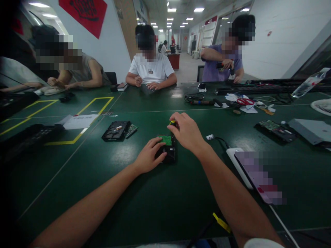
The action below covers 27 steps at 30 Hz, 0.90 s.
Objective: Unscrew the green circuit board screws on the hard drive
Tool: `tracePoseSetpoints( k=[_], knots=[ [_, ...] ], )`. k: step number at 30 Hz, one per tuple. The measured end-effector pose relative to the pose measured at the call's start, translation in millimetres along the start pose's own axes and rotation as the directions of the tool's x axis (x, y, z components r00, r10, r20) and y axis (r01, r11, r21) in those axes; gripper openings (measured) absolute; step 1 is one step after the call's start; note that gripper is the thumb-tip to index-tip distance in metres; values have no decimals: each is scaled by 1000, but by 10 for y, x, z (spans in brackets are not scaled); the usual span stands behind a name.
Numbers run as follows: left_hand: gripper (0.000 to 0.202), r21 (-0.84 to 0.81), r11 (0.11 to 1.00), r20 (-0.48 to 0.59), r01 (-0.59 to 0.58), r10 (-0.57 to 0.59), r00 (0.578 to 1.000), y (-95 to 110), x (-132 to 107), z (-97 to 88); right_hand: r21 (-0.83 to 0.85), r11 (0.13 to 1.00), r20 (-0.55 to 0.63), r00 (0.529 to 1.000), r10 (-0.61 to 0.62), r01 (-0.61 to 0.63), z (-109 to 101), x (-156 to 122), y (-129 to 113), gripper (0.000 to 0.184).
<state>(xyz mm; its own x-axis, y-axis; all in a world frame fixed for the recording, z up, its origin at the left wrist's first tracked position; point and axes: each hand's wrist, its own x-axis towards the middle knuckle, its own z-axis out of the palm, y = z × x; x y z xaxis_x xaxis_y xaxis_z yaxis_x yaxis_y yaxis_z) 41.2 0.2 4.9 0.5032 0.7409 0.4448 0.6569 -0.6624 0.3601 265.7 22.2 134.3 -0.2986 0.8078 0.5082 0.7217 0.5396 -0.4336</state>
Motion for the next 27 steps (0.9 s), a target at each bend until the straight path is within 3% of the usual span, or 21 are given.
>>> tracePoseSetpoints(
  k=[5, 9, 27],
  knots=[
    [46, 7, 1000, -1, 2, -2, 1000, 1, -1, -3, 50, 999, 32, 999, -15, 13, 15, -6, -21, 24],
    [46, 3, 1000, -1, 2, -2, 1000, 4, 1, -9, 103, 995, 24, 1000, 3, -5, 27, -3, -42, 18],
    [48, 22, 1000, 2, 7, -7, 1000, 7, 0, 3, 22, 1000, 8, 1000, 10, -11, -44, 2, -22, 17]
  ],
)
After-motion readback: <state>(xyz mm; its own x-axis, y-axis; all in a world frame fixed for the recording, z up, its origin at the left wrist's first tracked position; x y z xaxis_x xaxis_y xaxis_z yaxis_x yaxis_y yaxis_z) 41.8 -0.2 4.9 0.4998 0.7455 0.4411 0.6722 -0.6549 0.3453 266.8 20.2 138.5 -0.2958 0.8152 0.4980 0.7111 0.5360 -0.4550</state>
